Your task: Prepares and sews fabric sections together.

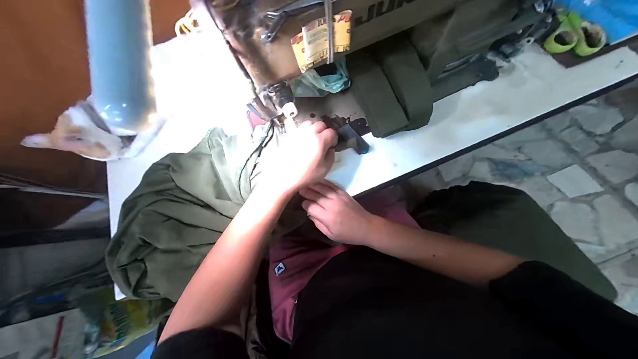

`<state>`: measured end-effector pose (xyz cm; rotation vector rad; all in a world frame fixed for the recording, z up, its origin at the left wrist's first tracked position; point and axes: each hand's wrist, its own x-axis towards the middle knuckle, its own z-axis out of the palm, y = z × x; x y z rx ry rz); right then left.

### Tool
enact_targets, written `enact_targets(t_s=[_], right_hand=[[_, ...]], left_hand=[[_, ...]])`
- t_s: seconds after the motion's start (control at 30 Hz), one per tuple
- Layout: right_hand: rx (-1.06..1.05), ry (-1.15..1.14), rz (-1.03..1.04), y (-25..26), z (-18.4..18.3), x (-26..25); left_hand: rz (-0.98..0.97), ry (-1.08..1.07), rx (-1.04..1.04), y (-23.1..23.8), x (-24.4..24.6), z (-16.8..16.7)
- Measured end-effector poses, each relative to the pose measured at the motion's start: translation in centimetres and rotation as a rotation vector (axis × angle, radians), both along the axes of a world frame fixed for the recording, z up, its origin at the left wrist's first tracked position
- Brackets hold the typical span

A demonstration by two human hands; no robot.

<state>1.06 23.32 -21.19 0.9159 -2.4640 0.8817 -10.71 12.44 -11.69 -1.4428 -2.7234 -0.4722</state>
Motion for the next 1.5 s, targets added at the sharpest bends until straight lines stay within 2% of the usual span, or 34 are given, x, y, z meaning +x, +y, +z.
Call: enact_targets(t_s=[0.1, 0.27, 0.47, 0.57, 0.67, 0.73, 0.83, 0.97, 1.2, 1.3, 1.43, 1.5], right_hand=[[0.063, -0.059, 0.019, 0.7, 0.8, 0.2], [0.083, -0.022, 0.016, 1.3, 1.2, 0.4], [0.098, -0.041, -0.038, 1.6, 1.1, 1.0], [0.105, -0.061, -0.035, 1.7, 1.2, 1.1], [0.119, -0.043, 0.003, 1.7, 1.2, 0.8], [0.125, -0.028, 0.02, 1.9, 1.1, 0.7], [0.123, -0.02, 0.028, 1.9, 0.9, 0.7], [0.127, -0.026, 0.016, 1.9, 0.9, 0.8], [0.116, -0.04, 0.017, 1.9, 1.0, 0.8], [0.107, -0.036, 0.026, 2.0, 0.9, 0.8], [0.09, -0.029, 0.019, 1.9, 0.8, 0.8], [0.092, -0.021, 0.016, 1.9, 0.6, 0.9]], left_hand=[[0.046, 0.06, 0.135, -4.1, 4.1, 0.8], [0.133, 0.026, 0.172, -8.2, 8.3, -3.6], [0.139, 0.052, 0.23, -7.7, 9.0, -4.1], [0.132, -0.036, 0.208, -8.1, 8.9, -4.6], [0.215, -0.129, 0.231, -8.3, 8.1, -3.1], [0.288, -0.089, 0.224, -8.0, 6.8, -2.1], [0.367, -0.053, 0.136, -6.7, 4.6, -2.0], [0.475, -0.156, -0.153, -4.3, 4.1, -2.0], [0.649, -0.155, -0.274, -2.4, 5.0, -1.9], [0.628, -0.214, -0.169, -3.1, 5.0, -2.3], [0.644, -0.26, 0.214, -4.9, 5.5, -4.2], [0.63, -0.268, 0.249, -5.1, 5.8, -4.6]])
